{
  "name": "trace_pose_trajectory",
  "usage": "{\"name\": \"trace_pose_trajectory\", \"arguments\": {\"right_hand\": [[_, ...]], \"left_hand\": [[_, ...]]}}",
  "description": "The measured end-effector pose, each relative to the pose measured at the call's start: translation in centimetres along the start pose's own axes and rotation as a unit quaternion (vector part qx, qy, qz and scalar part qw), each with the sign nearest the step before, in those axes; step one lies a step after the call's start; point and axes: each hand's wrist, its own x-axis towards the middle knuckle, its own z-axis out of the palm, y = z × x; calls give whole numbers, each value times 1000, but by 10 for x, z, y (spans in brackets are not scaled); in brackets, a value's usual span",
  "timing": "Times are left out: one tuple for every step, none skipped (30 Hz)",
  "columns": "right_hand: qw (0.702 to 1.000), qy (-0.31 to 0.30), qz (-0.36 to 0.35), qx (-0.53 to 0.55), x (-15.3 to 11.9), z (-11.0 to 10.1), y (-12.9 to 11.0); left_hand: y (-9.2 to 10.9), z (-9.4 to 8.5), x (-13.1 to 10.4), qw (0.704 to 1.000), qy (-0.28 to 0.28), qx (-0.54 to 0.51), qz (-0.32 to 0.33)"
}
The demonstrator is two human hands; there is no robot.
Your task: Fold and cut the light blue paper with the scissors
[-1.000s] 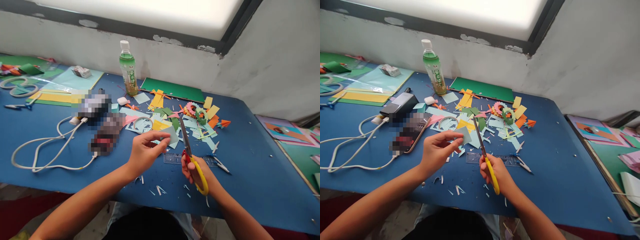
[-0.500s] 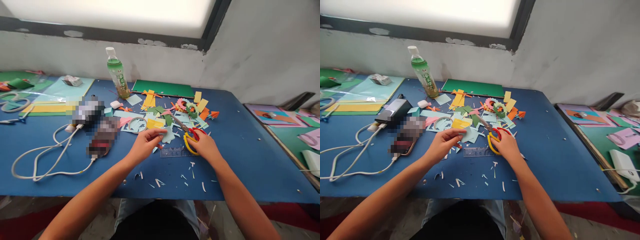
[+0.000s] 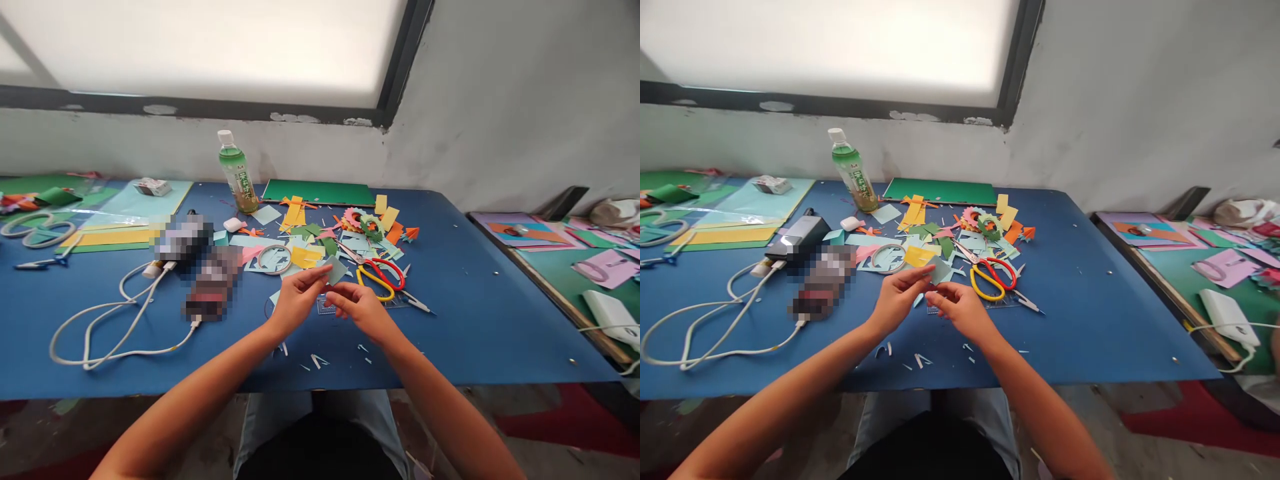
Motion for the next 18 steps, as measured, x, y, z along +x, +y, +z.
{"name": "trace_pose_trajectory", "arguments": {"right_hand": [[999, -2, 8, 35, 3, 4, 0], [998, -1, 15, 67, 5, 6, 1], [995, 4, 22, 96, 8, 8, 1], [992, 9, 30, 122, 9, 9, 1], [989, 15, 36, 145, 11, 11, 1], [985, 21, 43, 165, 11, 12, 2], [982, 26, 48, 182, 11, 12, 2], [979, 30, 53, 195, 10, 13, 2], [976, 33, 57, 206, 9, 13, 2], [975, 35, 59, 213, 9, 13, 2], [974, 36, 60, 217, 8, 12, 3], [973, 37, 59, 219, 7, 11, 3], [974, 37, 57, 217, 6, 10, 3], [975, 36, 55, 213, 6, 9, 3], [976, 34, 54, 207, 6, 8, 3], [977, 32, 52, 202, 6, 8, 3], [978, 30, 52, 199, 7, 7, 3], [978, 28, 52, 198, 7, 7, 3]], "left_hand": [[0, 0, -1, 1000, 4, 0, 9], [0, 1, -1, 1000, 9, 1, 17], [0, 1, -2, 1000, 12, 1, 24], [0, 1, -2, 999, 15, 1, 30], [0, 2, -2, 999, 18, 2, 35], [0, 2, -2, 999, 21, 3, 39], [0, 2, -2, 999, 25, 4, 43], [-1, 2, -2, 998, 30, 5, 47], [-1, 1, -2, 998, 35, 6, 50], [-2, 1, -1, 998, 41, 8, 52], [-3, 0, 0, 997, 46, 9, 55], [-4, -1, 1, 997, 49, 10, 56], [-5, -2, 2, 997, 51, 10, 57], [-5, -3, 3, 997, 52, 9, 57], [-6, -4, 3, 997, 51, 9, 58], [-5, -4, 3, 997, 49, 8, 59], [-5, -4, 3, 997, 47, 7, 61], [-5, -4, 2, 997, 46, 7, 63]]}}
